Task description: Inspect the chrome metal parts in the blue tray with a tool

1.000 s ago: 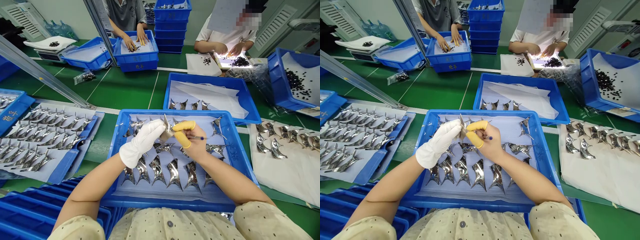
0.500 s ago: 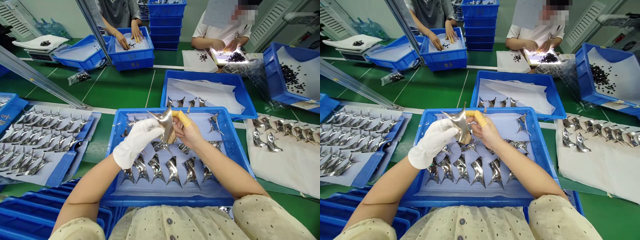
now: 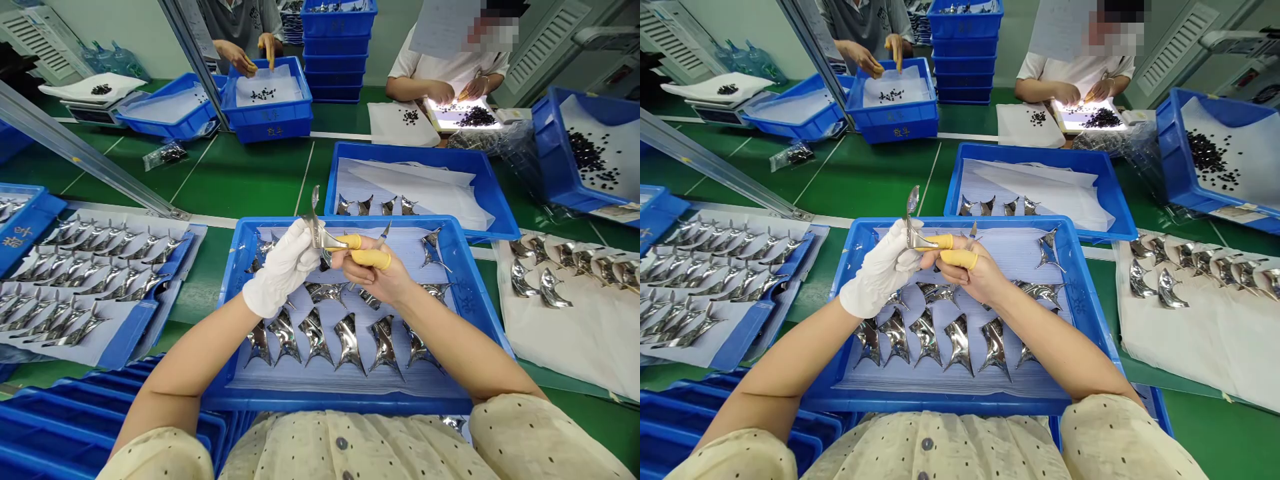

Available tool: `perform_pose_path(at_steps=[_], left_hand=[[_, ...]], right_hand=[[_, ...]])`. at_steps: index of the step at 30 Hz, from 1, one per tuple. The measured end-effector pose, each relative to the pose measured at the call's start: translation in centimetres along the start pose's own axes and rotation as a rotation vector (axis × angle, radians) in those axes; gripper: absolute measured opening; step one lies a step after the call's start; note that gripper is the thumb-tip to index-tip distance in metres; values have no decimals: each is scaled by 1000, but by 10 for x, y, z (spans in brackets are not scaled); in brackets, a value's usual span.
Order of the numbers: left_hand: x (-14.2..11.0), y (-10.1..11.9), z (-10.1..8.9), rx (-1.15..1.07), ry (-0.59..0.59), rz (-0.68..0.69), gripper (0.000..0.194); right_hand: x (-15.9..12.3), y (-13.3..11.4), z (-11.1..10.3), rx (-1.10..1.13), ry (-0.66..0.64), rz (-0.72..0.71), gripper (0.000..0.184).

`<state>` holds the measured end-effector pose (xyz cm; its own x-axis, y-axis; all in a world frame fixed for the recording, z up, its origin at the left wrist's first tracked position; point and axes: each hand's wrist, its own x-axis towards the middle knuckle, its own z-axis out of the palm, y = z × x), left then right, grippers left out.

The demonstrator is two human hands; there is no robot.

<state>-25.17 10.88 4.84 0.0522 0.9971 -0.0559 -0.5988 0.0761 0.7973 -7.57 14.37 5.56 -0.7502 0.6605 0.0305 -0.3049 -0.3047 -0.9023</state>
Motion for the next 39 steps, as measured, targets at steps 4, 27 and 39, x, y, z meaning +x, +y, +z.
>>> perform_pose_path(at_steps=[4,27,39], left_hand=[[4,-10,-3,58,-4,-33,40],[18,-13,-54,-37,51,-246,27],[7,-12,-22,146,135,-154,20]], right_hand=[[-1,0,1,-166,227,-90,41],[-61,9,-88,-2003,97,470,36],[-93,-32,-129,-2064,552,789,33]])
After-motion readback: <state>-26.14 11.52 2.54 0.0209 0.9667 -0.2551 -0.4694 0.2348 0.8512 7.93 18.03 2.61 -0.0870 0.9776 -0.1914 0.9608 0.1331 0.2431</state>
